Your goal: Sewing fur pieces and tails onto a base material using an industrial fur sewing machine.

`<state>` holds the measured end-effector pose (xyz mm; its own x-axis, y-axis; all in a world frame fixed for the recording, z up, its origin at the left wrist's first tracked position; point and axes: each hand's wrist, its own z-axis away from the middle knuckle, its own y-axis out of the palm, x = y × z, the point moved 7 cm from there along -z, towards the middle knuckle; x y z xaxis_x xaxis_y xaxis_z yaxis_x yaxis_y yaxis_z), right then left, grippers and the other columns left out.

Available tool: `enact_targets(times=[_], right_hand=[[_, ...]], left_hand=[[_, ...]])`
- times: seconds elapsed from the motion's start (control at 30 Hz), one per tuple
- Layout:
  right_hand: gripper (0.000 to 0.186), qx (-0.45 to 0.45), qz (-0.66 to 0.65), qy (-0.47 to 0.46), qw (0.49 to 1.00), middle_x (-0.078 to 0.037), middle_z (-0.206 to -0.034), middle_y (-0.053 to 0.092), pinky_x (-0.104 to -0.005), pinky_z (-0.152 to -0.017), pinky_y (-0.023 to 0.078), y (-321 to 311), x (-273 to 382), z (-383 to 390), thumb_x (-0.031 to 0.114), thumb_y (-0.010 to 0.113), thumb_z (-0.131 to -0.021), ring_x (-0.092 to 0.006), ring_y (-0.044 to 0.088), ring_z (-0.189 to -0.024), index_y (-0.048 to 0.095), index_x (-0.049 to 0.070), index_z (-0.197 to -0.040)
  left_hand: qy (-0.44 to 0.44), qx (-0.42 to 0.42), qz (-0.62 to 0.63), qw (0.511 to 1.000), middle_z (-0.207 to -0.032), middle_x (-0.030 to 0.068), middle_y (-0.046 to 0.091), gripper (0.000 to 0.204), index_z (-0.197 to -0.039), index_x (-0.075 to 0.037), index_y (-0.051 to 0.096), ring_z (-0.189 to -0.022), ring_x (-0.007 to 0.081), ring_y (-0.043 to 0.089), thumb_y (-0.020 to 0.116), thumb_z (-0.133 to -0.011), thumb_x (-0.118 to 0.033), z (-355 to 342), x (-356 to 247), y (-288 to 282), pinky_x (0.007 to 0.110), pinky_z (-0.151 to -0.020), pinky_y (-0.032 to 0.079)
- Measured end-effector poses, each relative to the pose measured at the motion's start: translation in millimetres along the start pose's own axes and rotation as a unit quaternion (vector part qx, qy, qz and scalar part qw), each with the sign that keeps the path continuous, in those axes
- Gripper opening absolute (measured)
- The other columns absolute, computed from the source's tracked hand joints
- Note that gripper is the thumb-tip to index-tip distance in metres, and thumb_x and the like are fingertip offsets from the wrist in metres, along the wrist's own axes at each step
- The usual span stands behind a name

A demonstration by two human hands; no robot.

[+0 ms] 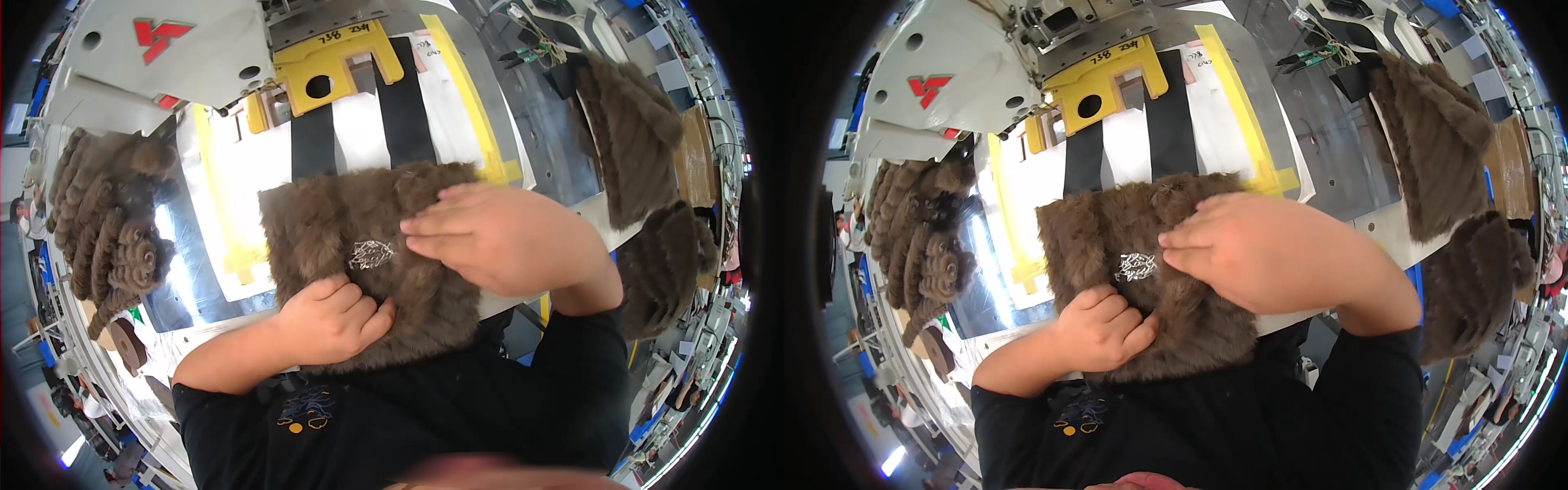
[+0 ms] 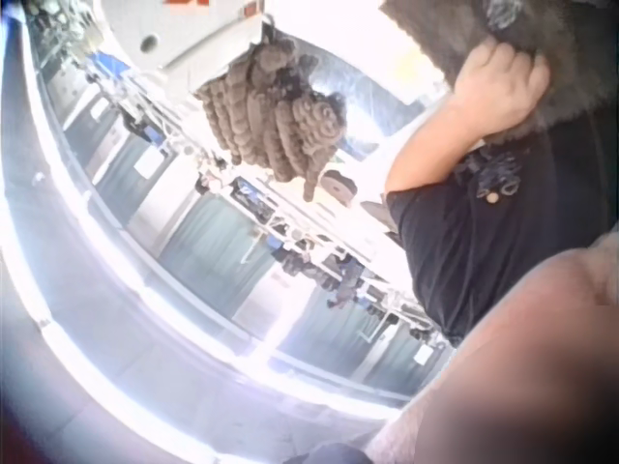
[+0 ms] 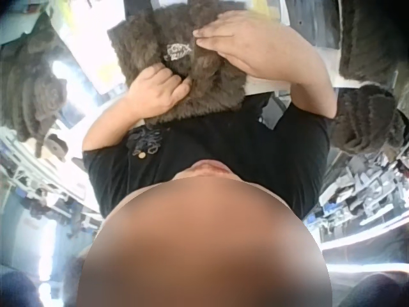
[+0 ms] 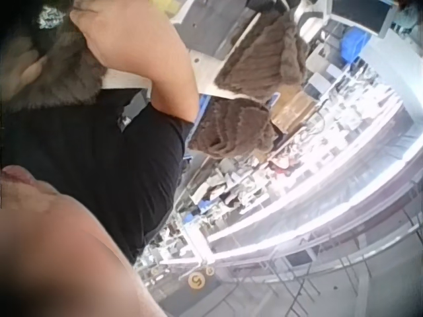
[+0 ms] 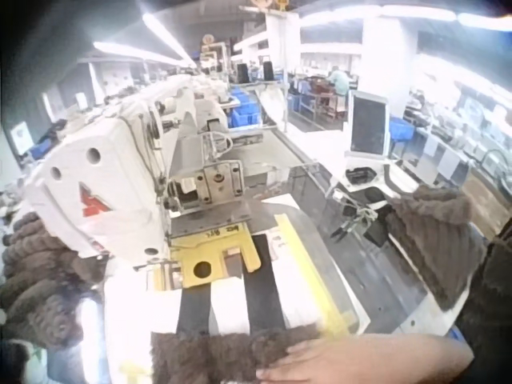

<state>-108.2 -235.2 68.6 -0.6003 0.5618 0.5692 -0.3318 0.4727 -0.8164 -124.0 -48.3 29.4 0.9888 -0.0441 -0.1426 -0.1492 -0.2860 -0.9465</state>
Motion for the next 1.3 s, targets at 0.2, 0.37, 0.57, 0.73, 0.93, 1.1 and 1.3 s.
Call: enact_targets(times=[0.2,0.37,0.57,0.73,0.93,1.1,1.3], right_hand=[[0.036,-0.096,0.113,0.104,0.984,-0.017,-0.126,0.074,-0.0435,-0.106,0.054,-13.7,-55.6,1.0,0.008,0.067,-0.090,-0.0315,0.069,-0.120,0.073,-0.005,-0.123],[0.033,-0.158,-0.128,0.312,0.928,-0.017,-0.102,0.078,-0.0395,-0.082,0.059,-22.8,-77.9,3.1,0.020,0.077,-0.093,-0.0318,0.076,-0.093,0.075,-0.005,-0.114],[0.043,-0.107,-0.306,0.294,0.899,-0.011,-0.079,0.071,-0.0315,-0.064,0.051,8.2,-77.9,-5.0,0.032,0.090,-0.083,-0.0149,0.064,-0.071,0.076,-0.003,-0.102],[0.027,-0.127,-0.334,0.348,0.867,0.002,-0.074,0.065,-0.0246,-0.063,0.046,13.5,-78.4,-7.9,0.022,0.084,-0.093,-0.0043,0.057,-0.070,0.071,-0.001,-0.089],[0.039,-0.140,-0.339,0.392,0.844,0.001,-0.061,0.052,-0.0278,-0.054,0.038,18.3,-92.1,-2.2,0.033,0.074,-0.102,-0.0057,0.048,-0.061,0.073,0.000,-0.082],[0.039,-0.167,-0.433,0.379,0.801,0.000,-0.062,0.055,-0.0278,-0.056,0.041,14.8,-86.5,-3.3,0.036,0.078,-0.099,-0.0056,0.050,-0.063,0.076,0.000,-0.084],[0.036,-0.128,-0.301,0.314,0.891,-0.001,-0.064,0.057,-0.0265,-0.058,0.042,13.0,-77.1,-10.0,0.034,0.081,-0.095,-0.0050,0.052,-0.065,0.076,0.000,-0.085]], left_hand=[[-0.001,0.003,-0.002,1.000,-0.074,-0.0042,0.053,0.025,-0.104,-0.011,0.072,-0.073,0.0141,0.057,0.062,-0.083,-0.019,-2.4,2.3,0.2,0.027,-0.076,0.045],[0.003,0.031,-0.012,0.999,-0.075,-0.0044,0.053,0.025,-0.105,-0.012,0.071,-0.074,0.0135,0.056,0.061,-0.084,-0.019,-0.2,1.8,2.1,0.026,-0.080,0.045],[0.008,0.025,-0.020,0.999,-0.074,-0.0053,0.051,0.023,-0.104,-0.013,0.071,-0.074,0.0129,0.055,0.061,-0.084,-0.019,-0.6,1.7,0.6,0.026,-0.083,0.045],[-0.002,-0.007,-0.016,1.000,-0.069,-0.0053,0.046,0.015,-0.093,-0.017,0.070,-0.068,0.0143,0.051,0.065,-0.080,-0.019,0.1,0.9,1.9,0.027,-0.075,0.042],[0.005,0.011,-0.017,1.000,-0.073,-0.0053,0.050,0.022,-0.103,-0.013,0.072,-0.074,0.0132,0.054,0.061,-0.085,-0.019,3.1,0.3,2.7,0.027,-0.084,0.045],[0.005,0.007,-0.014,1.000,-0.073,-0.0050,0.050,0.024,-0.104,-0.012,0.072,-0.074,0.0139,0.054,0.061,-0.084,-0.020,6.4,0.0,4.7,0.027,-0.084,0.045],[0.005,0.009,-0.013,1.000,-0.073,-0.0047,0.050,0.025,-0.104,-0.012,0.072,-0.073,0.0140,0.054,0.061,-0.083,-0.020,2.4,0.7,3.8,0.028,-0.084,0.046]])
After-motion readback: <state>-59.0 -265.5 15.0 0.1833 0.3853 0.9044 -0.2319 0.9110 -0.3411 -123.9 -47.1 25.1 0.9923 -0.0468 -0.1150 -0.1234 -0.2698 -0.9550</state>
